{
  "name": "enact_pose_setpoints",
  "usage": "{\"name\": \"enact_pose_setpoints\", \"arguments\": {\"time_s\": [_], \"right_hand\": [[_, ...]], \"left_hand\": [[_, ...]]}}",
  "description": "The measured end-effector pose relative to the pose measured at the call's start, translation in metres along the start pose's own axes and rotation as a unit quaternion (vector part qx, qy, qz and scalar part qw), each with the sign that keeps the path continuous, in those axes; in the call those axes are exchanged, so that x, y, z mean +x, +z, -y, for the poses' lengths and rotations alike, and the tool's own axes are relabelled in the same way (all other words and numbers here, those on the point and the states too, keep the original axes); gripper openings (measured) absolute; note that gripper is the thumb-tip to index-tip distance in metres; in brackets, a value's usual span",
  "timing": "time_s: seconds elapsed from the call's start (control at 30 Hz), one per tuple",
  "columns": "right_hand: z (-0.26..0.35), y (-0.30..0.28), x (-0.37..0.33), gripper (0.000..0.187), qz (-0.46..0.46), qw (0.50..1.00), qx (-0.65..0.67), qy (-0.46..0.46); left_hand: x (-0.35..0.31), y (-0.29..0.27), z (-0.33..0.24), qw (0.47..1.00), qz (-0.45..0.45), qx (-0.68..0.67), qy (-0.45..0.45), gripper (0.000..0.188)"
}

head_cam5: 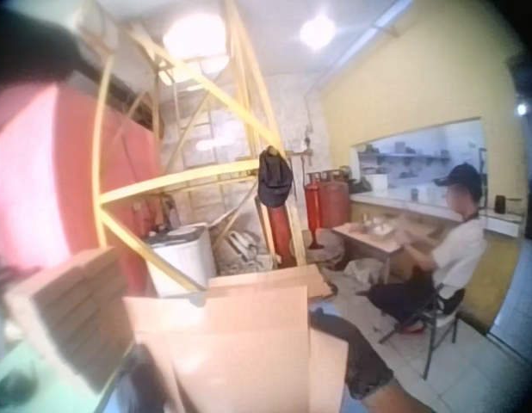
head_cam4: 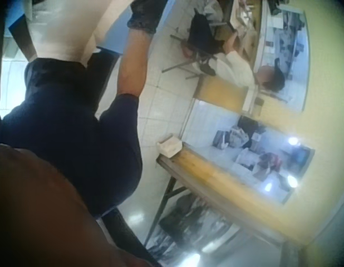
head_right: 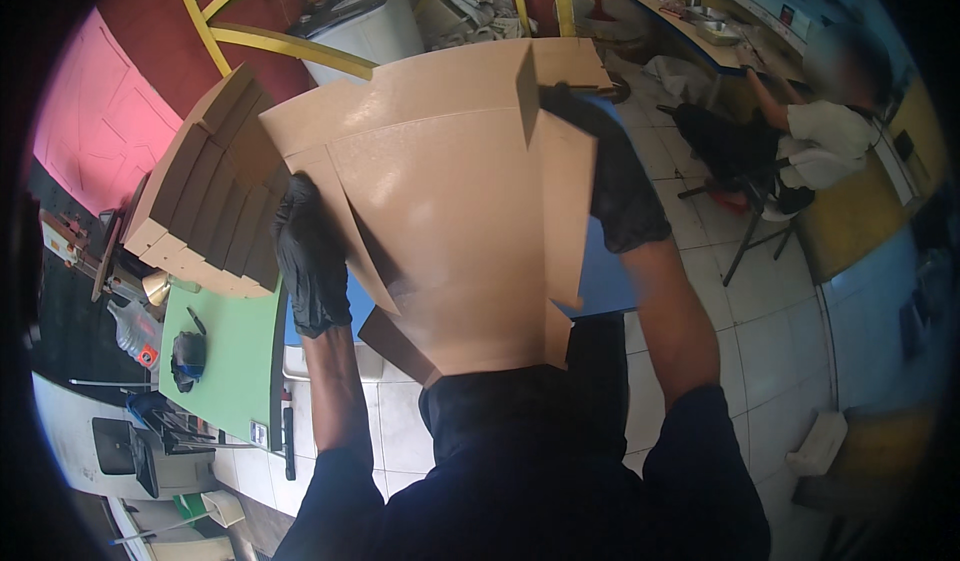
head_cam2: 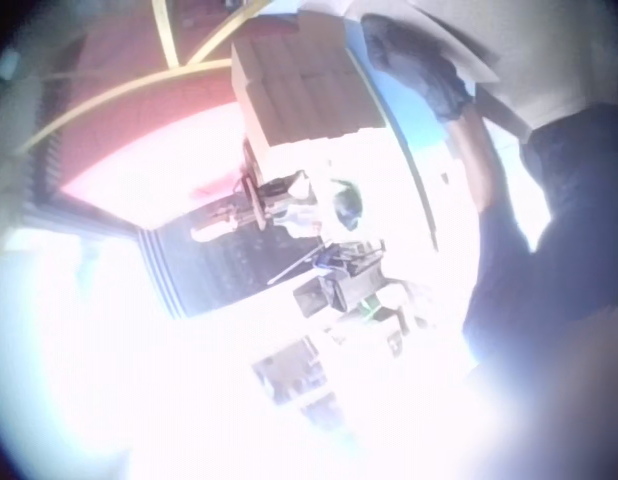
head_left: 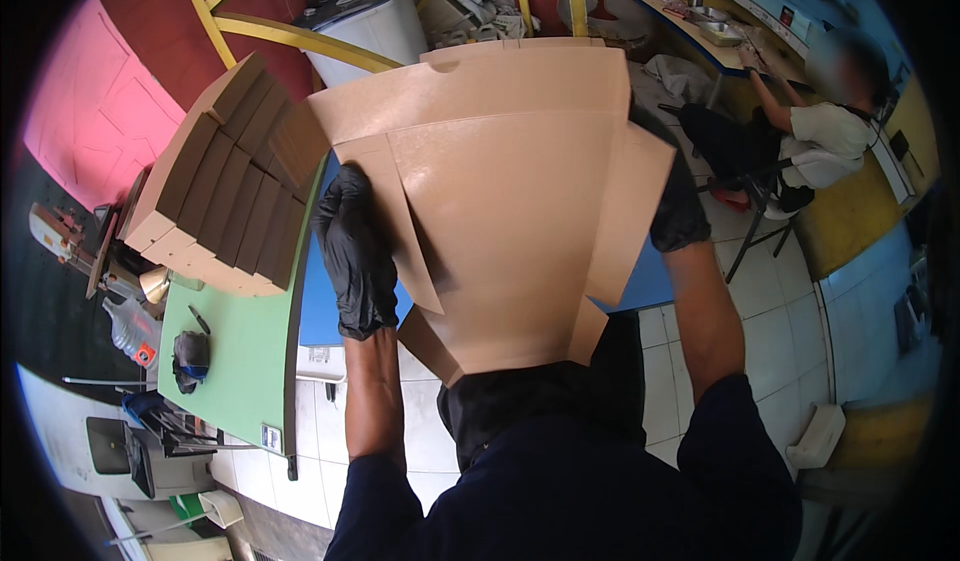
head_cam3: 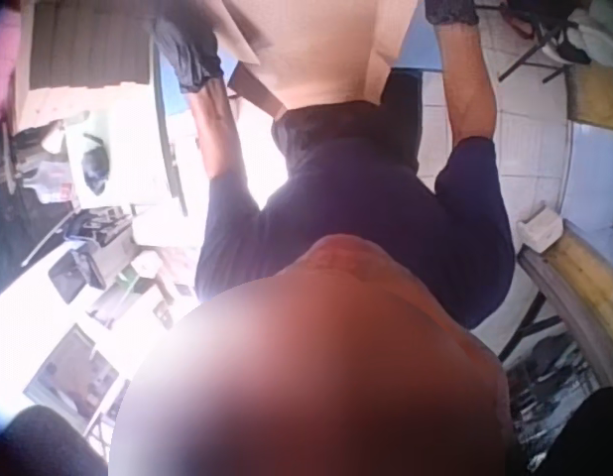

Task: The person assembles flat cardboard boxes by folding and tucking the flaps into place. They repeatedly pick up flat sheets, fold the sides, and secure the tabs to form rectangular boxes, stacking the finished units on a nearby table.

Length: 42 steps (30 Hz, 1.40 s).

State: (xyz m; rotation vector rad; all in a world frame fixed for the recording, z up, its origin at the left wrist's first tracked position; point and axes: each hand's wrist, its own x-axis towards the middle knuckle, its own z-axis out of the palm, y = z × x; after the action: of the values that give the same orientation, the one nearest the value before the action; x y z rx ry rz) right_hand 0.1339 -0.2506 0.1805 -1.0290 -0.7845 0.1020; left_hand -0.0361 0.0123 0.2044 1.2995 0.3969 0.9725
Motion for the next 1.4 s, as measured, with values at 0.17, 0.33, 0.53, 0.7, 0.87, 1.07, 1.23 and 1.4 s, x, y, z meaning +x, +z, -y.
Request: {"name": "enact_pose_setpoints", "arguments": {"time_s": [0.17, 0.33, 0.53, 0.7, 0.87, 1.07, 1.23, 1.4], "right_hand": [[-0.01, 0.002, -0.017, 0.037, 0.092, 0.95, 0.29, 0.067], [-0.006, 0.032, -0.013, 0.024, -0.088, 0.985, 0.144, 0.033], [-0.001, 0.026, -0.003, 0.023, -0.175, 0.981, 0.067, -0.041], [-0.015, 0.023, -0.025, 0.021, -0.057, 0.841, -0.481, -0.239], [-0.024, 0.031, -0.031, 0.023, -0.136, 0.99, 0.009, 0.033], [-0.007, 0.026, -0.02, 0.021, -0.112, 0.99, 0.031, 0.075], [-0.001, 0.011, -0.02, 0.021, 0.093, 0.978, -0.111, 0.15], [0.007, -0.006, -0.008, 0.019, 0.064, 0.972, -0.21, 0.085]], "left_hand": [[0.002, -0.007, 0.005, 1.0, 0.015, 0.026, 0.003, 0.035], [0.001, -0.006, 0.017, 0.998, 0.053, 0.046, 0.006, 0.043], [-0.016, -0.016, 0.029, 0.986, 0.145, 0.036, -0.075, 0.033], [-0.013, -0.018, 0.04, 0.996, 0.052, 0.038, -0.065, 0.032], [-0.012, -0.027, 0.037, 0.988, 0.129, 0.044, -0.072, 0.027], [-0.003, -0.036, 0.036, 0.952, 0.226, 0.165, -0.119, 0.029], [0.012, -0.045, 0.03, 0.972, 0.1, 0.175, -0.123, 0.022], [0.018, -0.05, 0.027, 0.947, 0.281, 0.104, -0.111, 0.019]]}}
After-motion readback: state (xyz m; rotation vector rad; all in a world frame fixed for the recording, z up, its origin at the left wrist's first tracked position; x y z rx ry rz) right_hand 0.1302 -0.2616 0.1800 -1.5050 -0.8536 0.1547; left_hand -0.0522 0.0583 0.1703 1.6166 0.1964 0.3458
